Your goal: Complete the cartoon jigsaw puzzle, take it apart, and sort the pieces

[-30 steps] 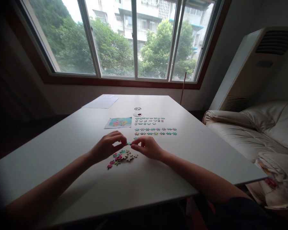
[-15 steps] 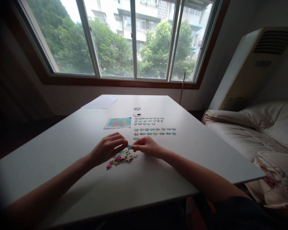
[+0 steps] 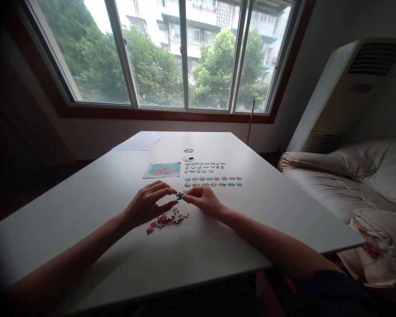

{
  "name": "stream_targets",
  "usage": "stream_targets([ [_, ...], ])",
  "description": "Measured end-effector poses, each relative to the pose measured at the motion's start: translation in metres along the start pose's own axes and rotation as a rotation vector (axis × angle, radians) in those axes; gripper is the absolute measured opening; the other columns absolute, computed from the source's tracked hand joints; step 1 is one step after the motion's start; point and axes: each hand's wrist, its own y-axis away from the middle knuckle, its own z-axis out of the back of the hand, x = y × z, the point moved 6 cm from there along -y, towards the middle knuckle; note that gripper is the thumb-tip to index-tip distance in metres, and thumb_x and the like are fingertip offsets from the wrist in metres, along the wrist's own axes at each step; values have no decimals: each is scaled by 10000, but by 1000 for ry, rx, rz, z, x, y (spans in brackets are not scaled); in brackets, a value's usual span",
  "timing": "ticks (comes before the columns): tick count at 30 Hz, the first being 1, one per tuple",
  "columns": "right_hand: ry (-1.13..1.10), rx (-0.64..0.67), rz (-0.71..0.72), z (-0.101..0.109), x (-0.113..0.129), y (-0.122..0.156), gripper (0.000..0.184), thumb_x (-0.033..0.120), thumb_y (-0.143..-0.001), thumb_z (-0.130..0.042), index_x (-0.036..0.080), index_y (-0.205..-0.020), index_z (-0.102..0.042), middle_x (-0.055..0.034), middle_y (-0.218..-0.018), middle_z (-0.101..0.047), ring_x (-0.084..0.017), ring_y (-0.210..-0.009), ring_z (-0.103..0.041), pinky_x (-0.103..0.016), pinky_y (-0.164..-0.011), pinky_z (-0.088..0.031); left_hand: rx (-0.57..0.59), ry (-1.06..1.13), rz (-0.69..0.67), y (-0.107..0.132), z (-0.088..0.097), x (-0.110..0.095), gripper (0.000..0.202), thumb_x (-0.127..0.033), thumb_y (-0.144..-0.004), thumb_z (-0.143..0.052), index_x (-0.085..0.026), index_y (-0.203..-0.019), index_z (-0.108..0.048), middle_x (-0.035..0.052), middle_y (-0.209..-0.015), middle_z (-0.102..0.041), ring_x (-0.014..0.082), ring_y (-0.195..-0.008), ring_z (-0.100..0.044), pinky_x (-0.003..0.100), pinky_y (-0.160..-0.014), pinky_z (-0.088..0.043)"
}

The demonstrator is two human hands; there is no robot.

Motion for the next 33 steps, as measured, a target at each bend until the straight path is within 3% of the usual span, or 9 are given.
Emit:
stream_targets([
  [6, 172, 0, 50, -1, 7, 3, 287, 416, -712, -579, 139, -776, -614, -15, -684, -586, -72, -531, -469, -203, -493, -373, -10, 5, 18, -1, 1, -1, 133, -263, -791, -527, -166, -850, -596, 41, -786, -607, 148, -730, -535, 280, -657, -444],
  [10, 434, -121, 227, 5, 25, 9, 313, 398, -708, -599, 181, -934, -594, -6, -721, -586, -58, -491, -425, -191, -463, -362, -41, 41, 66, -1, 3, 2, 134, -258, -781, -542, -169, -866, -596, 32, -761, -599, 145, -717, -525, 274, -639, -441],
  [13, 567, -172, 372, 5, 35, 14, 264, 363, -716, -608, 206, -929, -606, -6, -746, -592, -59, -505, -433, -197, -506, -390, -57, 74, 80, 0, 4, 4, 131, -257, -773, -556, -168, -861, -595, 27, -746, -593, 143, -707, -517, 272, -630, -438],
  [20, 676, -201, 474, 2, 41, 18, 188, 327, -754, -582, 227, -909, -618, -4, -760, -605, -62, -501, -439, -206, -530, -398, -50, 142, 106, 0, 1, 4, 126, -259, -770, -557, -175, -858, -591, 25, -749, -587, 139, -712, -513, 267, -646, -426],
  [23, 693, -214, 500, 6, 45, 18, 183, 317, -762, -575, 223, -914, -615, -2, -761, -607, -64, -506, -444, -207, -537, -400, -17, 149, 194, -1, 2, 11, 171, -297, -757, -567, -175, -875, -579, 26, -780, -584, 135, -705, -510, 264, -644, -419],
  [26, 701, -281, 518, 19, 48, 17, 179, 318, -764, -572, 215, -905, -614, 1, -748, -600, -62, -496, -439, -208, -535, -399, 149, 150, 316, -1, 2, 28, 221, -374, -737, -568, -172, -827, -576, 16, -742, -578, 128, -645, -501, 250, -599, -405],
  [31, 719, -376, 508, 38, 49, 17, 185, 341, -767, -560, 215, -890, -616, -7, -754, -598, -71, -508, -451, -218, -553, -407, 741, 255, 401, 23, -7, 49, 382, -548, -659, -559, -168, -621, -545, -15, -597, -535, 110, -527, -458, 207, -458, -318],
  [33, 727, -380, 485, 40, 48, 17, 190, 350, -769, -554, 216, -889, -617, -11, -757, -602, -75, -507, -452, -223, -555, -410, 872, 274, 431, 34, -8, 53, 408, -575, -617, -575, -170, -594, -530, -25, -563, -511, 103, -495, -431, 206, -431, -283],
])
